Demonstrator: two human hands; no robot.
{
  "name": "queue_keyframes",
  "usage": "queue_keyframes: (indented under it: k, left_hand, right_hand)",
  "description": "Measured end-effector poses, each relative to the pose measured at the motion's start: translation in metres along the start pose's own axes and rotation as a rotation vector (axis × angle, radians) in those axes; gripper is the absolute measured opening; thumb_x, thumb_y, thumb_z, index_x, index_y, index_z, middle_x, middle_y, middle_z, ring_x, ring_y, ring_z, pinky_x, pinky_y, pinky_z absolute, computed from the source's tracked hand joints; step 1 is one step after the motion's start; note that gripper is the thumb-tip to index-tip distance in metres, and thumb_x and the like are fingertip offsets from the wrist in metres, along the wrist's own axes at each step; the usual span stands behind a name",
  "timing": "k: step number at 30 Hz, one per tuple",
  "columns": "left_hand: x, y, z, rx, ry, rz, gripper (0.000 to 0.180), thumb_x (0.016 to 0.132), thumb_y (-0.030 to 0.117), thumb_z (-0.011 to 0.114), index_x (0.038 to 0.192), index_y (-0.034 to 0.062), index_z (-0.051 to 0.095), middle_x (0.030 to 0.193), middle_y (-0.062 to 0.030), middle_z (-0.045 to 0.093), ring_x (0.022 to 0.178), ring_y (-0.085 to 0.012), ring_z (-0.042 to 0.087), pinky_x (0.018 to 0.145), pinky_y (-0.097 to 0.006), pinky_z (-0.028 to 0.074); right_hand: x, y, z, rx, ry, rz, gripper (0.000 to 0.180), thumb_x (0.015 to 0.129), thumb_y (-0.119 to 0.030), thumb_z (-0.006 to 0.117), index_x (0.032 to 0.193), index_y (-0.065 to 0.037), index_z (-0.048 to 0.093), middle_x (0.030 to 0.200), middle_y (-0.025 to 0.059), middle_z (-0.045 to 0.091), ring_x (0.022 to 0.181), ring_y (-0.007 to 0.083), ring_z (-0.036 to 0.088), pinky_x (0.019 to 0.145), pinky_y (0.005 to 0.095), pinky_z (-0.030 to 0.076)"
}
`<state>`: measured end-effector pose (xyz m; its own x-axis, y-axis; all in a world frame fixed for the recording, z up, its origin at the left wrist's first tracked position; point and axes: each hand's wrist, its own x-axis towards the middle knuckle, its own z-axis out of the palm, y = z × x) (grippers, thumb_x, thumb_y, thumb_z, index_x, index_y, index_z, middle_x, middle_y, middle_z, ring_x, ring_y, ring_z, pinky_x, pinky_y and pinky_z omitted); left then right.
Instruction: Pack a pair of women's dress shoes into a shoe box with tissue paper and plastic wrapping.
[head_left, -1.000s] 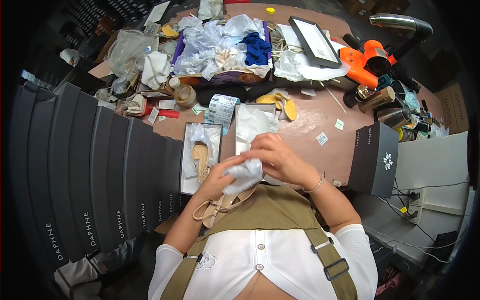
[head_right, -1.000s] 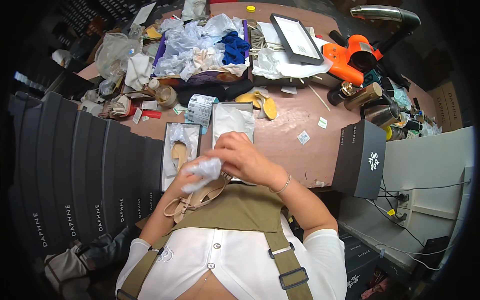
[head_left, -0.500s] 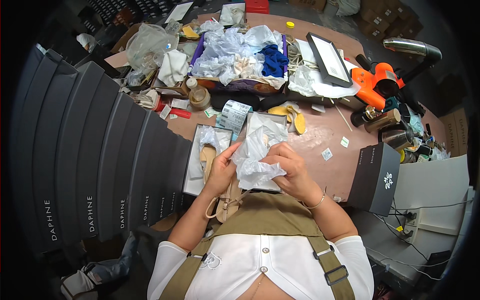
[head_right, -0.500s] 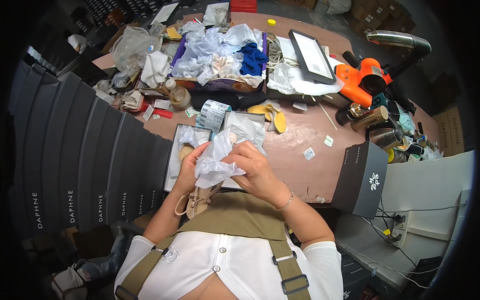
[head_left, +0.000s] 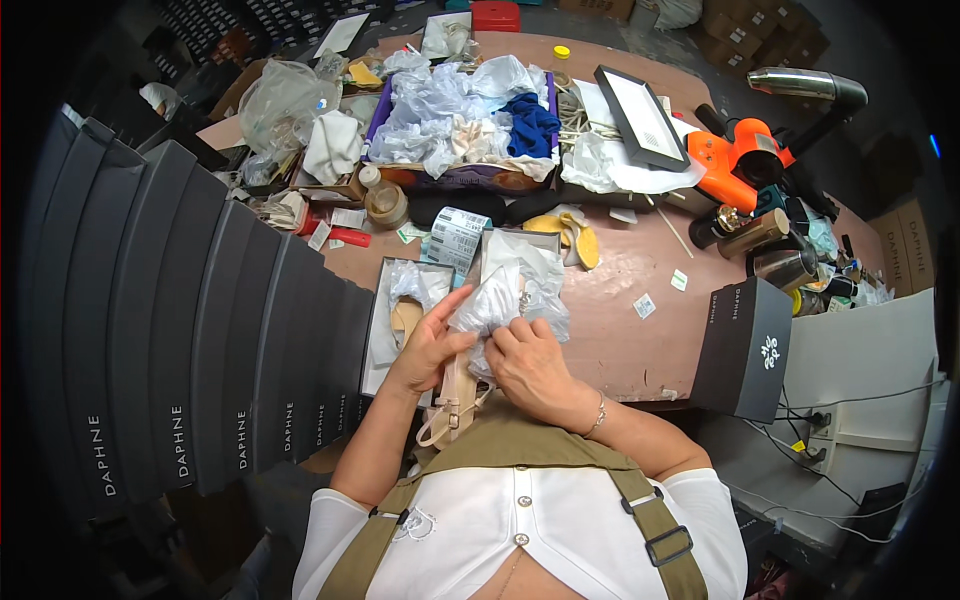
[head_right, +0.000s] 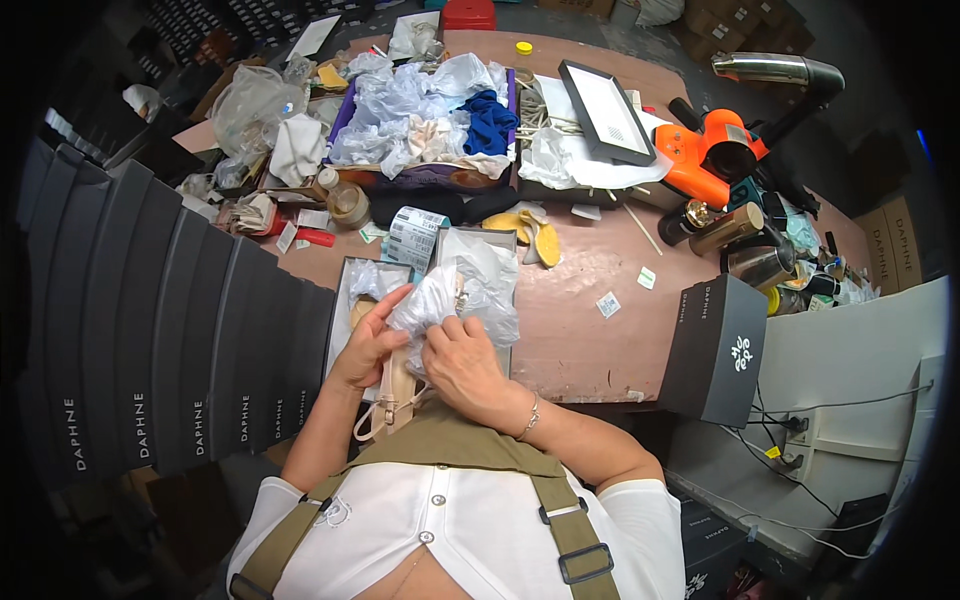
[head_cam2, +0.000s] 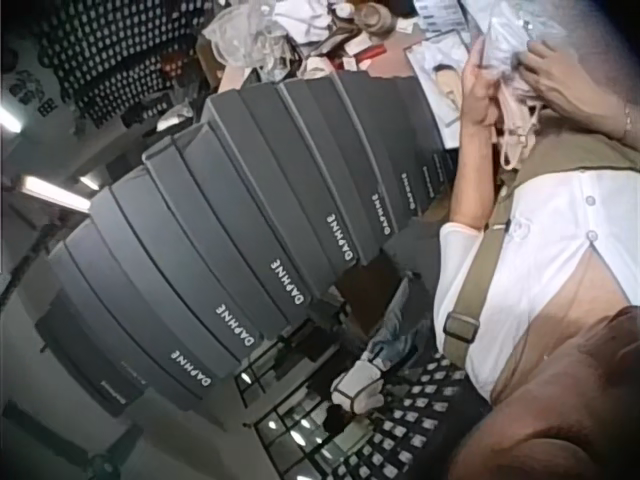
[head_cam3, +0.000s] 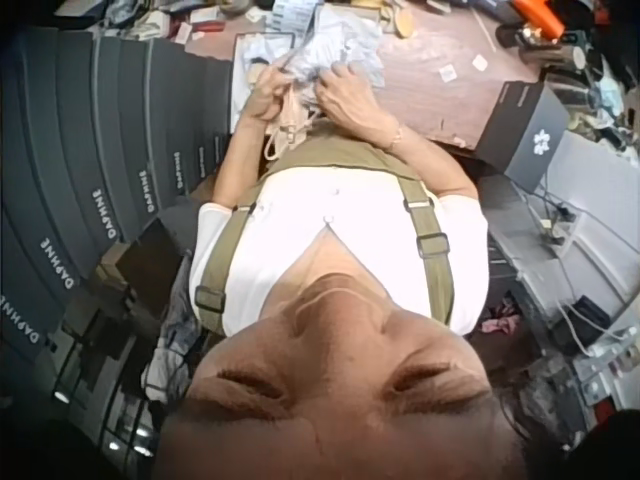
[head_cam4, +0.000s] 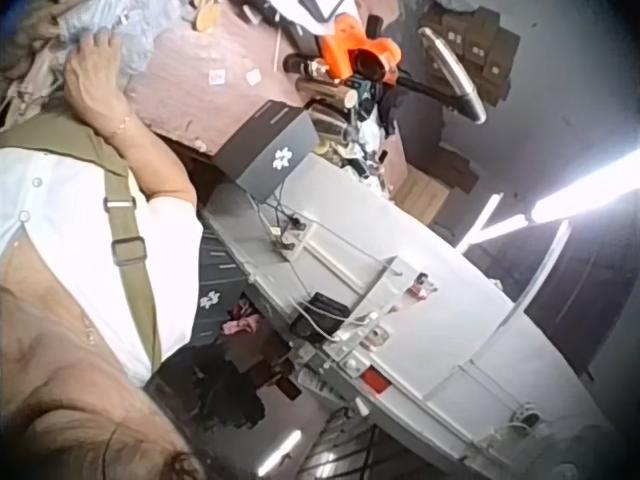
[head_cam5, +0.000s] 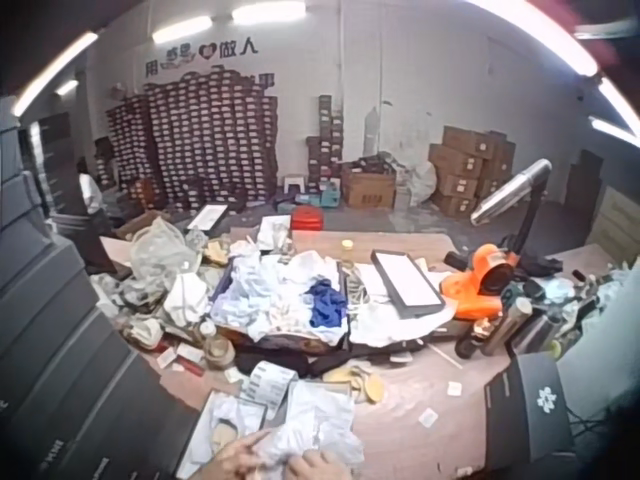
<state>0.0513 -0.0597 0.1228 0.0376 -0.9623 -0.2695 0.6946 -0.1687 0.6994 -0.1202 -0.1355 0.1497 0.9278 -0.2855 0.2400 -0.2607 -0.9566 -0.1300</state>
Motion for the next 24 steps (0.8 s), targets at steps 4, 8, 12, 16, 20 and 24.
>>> queue_keyframes:
  k: [4,8,12,16,20,24]
  left_hand:
    - [0.01,-0.001,-0.003,0.372,0.18,0.087,0.06,0.08,-0.006,0.064,0.135,-0.0038,0.041,0.116,-0.0102,0.059,0.101,-0.0129,0.058,0.087,-0.026,0.049]
    - [0.014,-0.011,-0.018,0.49,0.217,0.128,0.055,0.08,-0.008,0.061,0.132,-0.0054,0.044,0.115,-0.009,0.06,0.1,-0.0123,0.058,0.087,-0.026,0.049]
    - [0.013,-0.001,-0.007,0.508,0.124,0.106,0.055,0.079,-0.01,0.058,0.132,-0.0051,0.044,0.115,-0.0089,0.06,0.101,-0.0131,0.059,0.088,-0.026,0.048]
    - [0.016,0.006,-0.016,0.575,0.228,0.265,0.057,0.079,-0.01,0.056,0.134,-0.004,0.042,0.118,-0.0098,0.058,0.105,-0.0137,0.057,0.089,-0.026,0.047]
    - [0.044,-0.017,-0.055,0.439,0.364,0.37,0.061,0.076,-0.012,0.052,0.135,-0.0042,0.04,0.121,-0.0113,0.056,0.105,-0.0148,0.057,0.09,-0.026,0.046]
    - [0.08,-0.065,-0.06,0.35,0.526,0.338,0.061,0.075,-0.012,0.051,0.135,-0.0045,0.04,0.12,-0.0117,0.056,0.103,-0.0158,0.057,0.087,-0.026,0.046]
  right_hand:
    - [0.0,-0.005,-0.008,0.34,-0.012,-0.051,0.028,0.075,-0.018,0.064,0.098,-0.002,0.062,0.096,0.0098,0.056,0.095,0.0247,0.051,0.079,0.0363,0.04]
    - [-0.013,0.039,-0.021,0.75,0.154,0.122,0.04,0.078,-0.019,0.071,0.112,-0.002,0.059,0.118,0.0149,0.055,0.114,0.0296,0.049,0.093,0.0398,0.04]
    - [-0.004,0.101,-0.003,0.727,0.146,0.352,0.032,0.082,-0.021,0.07,0.104,0.001,0.063,0.101,0.0116,0.063,0.091,0.0212,0.057,0.083,0.0334,0.045]
    - [-0.01,0.132,0.024,1.126,-0.175,0.582,0.023,0.084,-0.018,0.067,0.089,0.004,0.064,0.07,0.0036,0.06,0.066,0.0097,0.05,0.063,0.0273,0.044]
    - [0.028,0.132,0.04,1.071,0.018,0.608,0.019,0.086,-0.017,0.063,0.084,0.002,0.061,0.067,0.0009,0.055,0.063,0.0081,0.044,0.057,0.0269,0.04]
    - [0.056,0.092,0.056,0.699,0.136,0.432,0.021,0.084,-0.019,0.057,0.08,0.002,0.059,0.075,0.016,0.064,0.067,0.0298,0.062,0.06,0.0389,0.047]
